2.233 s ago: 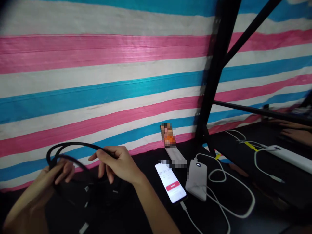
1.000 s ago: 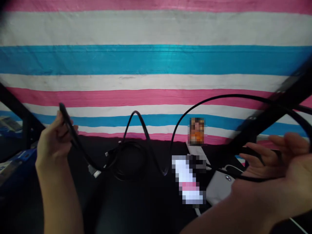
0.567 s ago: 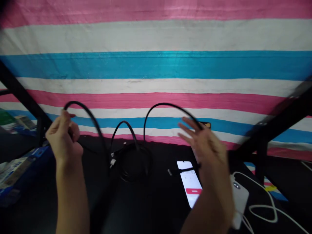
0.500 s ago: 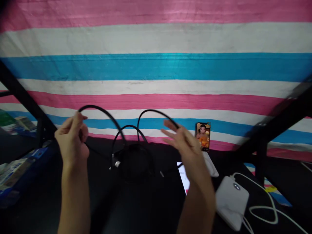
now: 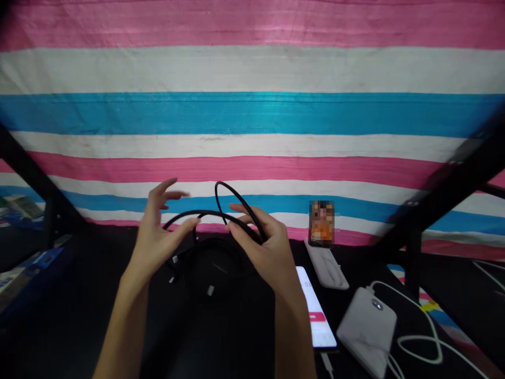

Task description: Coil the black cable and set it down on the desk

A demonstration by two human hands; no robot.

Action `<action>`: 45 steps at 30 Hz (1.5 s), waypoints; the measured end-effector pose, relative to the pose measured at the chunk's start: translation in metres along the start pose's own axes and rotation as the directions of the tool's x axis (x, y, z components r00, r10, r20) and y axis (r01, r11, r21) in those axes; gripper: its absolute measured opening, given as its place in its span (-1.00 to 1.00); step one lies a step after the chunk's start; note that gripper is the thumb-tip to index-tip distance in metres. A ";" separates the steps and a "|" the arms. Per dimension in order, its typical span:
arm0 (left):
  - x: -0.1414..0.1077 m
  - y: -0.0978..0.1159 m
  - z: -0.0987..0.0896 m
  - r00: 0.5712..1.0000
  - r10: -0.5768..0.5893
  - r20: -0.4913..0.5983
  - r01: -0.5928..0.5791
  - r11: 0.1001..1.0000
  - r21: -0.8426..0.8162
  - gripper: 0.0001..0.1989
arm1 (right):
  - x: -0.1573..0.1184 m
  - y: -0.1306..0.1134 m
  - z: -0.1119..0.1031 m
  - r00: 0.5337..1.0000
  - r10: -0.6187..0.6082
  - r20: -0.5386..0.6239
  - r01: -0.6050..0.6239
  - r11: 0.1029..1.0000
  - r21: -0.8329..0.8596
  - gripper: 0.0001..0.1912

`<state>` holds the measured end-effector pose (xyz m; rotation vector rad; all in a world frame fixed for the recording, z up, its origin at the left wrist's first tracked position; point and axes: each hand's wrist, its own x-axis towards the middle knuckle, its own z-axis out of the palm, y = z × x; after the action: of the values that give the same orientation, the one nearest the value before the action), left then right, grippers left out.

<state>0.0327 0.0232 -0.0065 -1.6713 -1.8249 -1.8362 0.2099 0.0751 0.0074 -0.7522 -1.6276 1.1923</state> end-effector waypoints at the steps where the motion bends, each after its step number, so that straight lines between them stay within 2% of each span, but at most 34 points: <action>1: 0.000 -0.003 0.002 0.996 0.038 0.083 -0.037 0.999 -0.008 -0.18 | -0.001 -0.001 -0.002 0.999 -0.009 0.042 0.008 1.000 0.003 -0.67; 3: 0.001 -0.007 0.008 0.972 0.076 0.221 -0.059 0.995 -0.082 -0.01 | -0.004 -0.002 -0.005 0.992 -0.033 0.122 0.028 0.999 0.040 -0.72; 5: 0.002 -0.008 0.015 0.968 0.067 0.242 -0.031 0.988 -0.149 -0.13 | -0.007 -0.003 -0.007 0.986 -0.074 0.147 0.060 0.993 0.100 -0.78; 7: 0.003 -0.007 0.020 0.987 0.005 0.161 0.022 0.986 -0.168 -0.46 | -0.008 -0.001 -0.008 0.990 -0.093 0.107 0.080 0.989 0.122 -0.81; 9: 0.003 -0.006 0.021 0.992 -0.108 0.067 0.119 0.973 -0.197 -0.84 | -0.005 0.002 -0.008 0.994 -0.077 0.073 0.071 0.995 0.076 -0.77; 12: 0.004 -0.009 0.018 0.965 -0.263 0.006 0.252 0.917 -0.310 -0.76 | 0.007 0.013 -0.006 0.991 -0.046 0.124 0.048 0.999 -0.015 -0.64; 14: 0.005 -0.011 0.015 0.944 -0.328 -0.027 0.293 0.877 -0.381 -0.80 | 0.016 0.024 0.001 0.982 -0.051 0.183 0.055 0.998 -0.017 -0.70; 17: 0.007 -0.014 0.011 0.906 -0.362 -0.221 0.236 0.864 -0.446 -0.86 | 0.025 0.037 0.017 0.982 -0.065 0.180 0.055 0.997 0.060 -0.74; 19: 0.008 -0.013 0.006 0.857 -0.345 -0.382 0.156 0.882 -0.445 -0.86 | 0.025 0.040 0.028 0.982 -0.054 0.179 0.029 0.990 0.138 -0.73; 20: 0.008 -0.012 0.004 0.844 -0.339 -0.415 0.140 0.887 -0.440 -0.85 | 0.023 0.040 0.032 0.984 -0.044 0.173 0.011 0.983 0.186 -0.72; 21: 0.008 -0.012 0.001 0.854 -0.340 -0.394 0.154 0.888 -0.434 -0.84 | 0.022 0.039 0.036 0.987 -0.030 0.157 -0.011 0.968 0.251 -0.69; 22: 0.008 -0.011 -0.001 0.881 -0.349 -0.320 0.197 0.885 -0.422 -0.82 | 0.021 0.037 0.037 0.989 -0.014 0.147 -0.035 0.945 0.326 -0.66; 24: 0.009 -0.011 -0.002 0.924 -0.372 -0.092 0.321 0.883 -0.344 -0.75 | 0.019 0.034 0.036 0.993 0.029 0.118 -0.084 0.870 0.487 -0.61; 25: 0.009 -0.012 -0.001 0.924 -0.382 0.013 0.370 0.886 -0.280 -0.72 | 0.020 0.033 0.034 0.993 0.056 0.103 -0.104 0.825 0.556 -0.60; 26: 0.009 -0.014 0.001 0.917 -0.390 0.085 0.399 0.891 -0.217 -0.70 | 0.020 0.031 0.031 0.993 0.082 0.086 -0.118 0.782 0.612 -0.59; 29: 0.010 -0.025 0.014 0.894 -0.412 0.178 0.435 0.893 -0.116 -0.65 | 0.022 0.027 0.021 0.992 0.125 0.027 -0.106 0.683 0.723 -0.57; 34: 0.005 -0.039 0.034 0.815 -0.472 0.336 0.525 0.847 -0.084 -0.59 | 0.017 0.018 0.015 1.000 0.002 0.016 -0.013 0.646 0.763 -0.55; 37: 0.001 -0.031 0.044 0.781 -0.492 0.384 0.587 0.789 -0.183 -0.61 | 0.014 0.018 0.016 0.993 -0.115 0.002 0.070 0.622 0.780 -0.50; 40: -0.001 -0.016 0.054 0.796 -0.517 0.315 0.603 0.640 -0.476 -0.65 | 0.015 0.025 0.019 0.982 -0.186 -0.039 0.143 0.590 0.795 -0.49; 43: 0.000 -0.008 0.059 0.786 -0.598 0.158 0.487 0.441 -0.754 -0.50 | 0.022 0.035 0.027 0.988 -0.140 -0.061 0.134 0.604 0.786 -0.47; 45: 0.001 -0.009 0.057 0.762 -0.638 0.111 0.438 0.382 -0.814 -0.49 | 0.028 0.043 0.032 0.998 -0.050 -0.047 0.069 0.676 0.734 -0.49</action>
<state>0.0607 0.0684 -0.0281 -0.8234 -1.6168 -3.3981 0.1677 0.1021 -0.0258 -0.1757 -0.9768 1.6220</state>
